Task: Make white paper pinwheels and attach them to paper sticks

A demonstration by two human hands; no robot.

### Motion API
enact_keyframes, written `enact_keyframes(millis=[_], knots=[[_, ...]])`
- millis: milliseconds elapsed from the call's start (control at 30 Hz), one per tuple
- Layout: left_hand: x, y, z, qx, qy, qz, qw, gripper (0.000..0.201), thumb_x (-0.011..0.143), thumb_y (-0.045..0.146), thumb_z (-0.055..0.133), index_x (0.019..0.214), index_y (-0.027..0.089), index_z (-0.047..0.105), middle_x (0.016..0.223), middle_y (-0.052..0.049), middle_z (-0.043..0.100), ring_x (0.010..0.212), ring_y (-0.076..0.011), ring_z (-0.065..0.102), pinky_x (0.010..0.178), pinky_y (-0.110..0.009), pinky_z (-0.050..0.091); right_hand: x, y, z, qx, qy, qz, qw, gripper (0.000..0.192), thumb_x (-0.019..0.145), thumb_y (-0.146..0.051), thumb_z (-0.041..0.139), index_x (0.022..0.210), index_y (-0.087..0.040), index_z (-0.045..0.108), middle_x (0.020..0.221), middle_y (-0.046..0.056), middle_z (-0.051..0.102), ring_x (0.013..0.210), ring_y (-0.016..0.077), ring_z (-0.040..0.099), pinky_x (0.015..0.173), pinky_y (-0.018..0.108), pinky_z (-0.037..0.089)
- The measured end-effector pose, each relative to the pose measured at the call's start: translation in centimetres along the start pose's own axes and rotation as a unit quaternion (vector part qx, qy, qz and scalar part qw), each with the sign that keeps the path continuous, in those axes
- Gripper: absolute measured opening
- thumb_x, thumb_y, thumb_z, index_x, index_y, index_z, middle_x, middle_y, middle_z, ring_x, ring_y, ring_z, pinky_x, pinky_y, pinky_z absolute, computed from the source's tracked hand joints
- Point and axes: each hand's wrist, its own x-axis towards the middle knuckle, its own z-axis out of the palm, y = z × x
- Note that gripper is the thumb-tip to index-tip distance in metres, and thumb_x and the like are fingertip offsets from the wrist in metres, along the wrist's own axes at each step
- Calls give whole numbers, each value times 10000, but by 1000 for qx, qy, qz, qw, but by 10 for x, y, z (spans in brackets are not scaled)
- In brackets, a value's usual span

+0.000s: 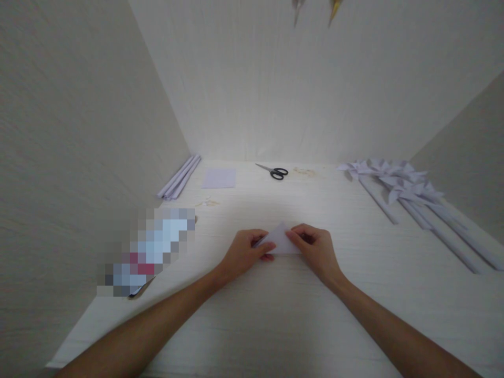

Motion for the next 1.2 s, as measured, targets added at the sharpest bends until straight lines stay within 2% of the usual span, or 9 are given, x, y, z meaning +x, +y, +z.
enact_keyframes(millis=[600,1200], knots=[[0,-2,0,9,3,6,1000,241,691,324,545,791,116,615,703,-19,621,563,-119,594,530,-216,475,0,-2,0,-17,0,8,1000,227,694,-352,560,627,-142,616,596,43,611,525,134,512,480,243,393],[-2,2,1,20,12,2,1000,238,705,329,522,727,107,605,581,-5,589,499,-105,558,496,-210,449,-1,-3,0,-24,-1,5,1000,249,694,-367,561,617,-138,617,579,41,603,509,130,502,459,239,382]])
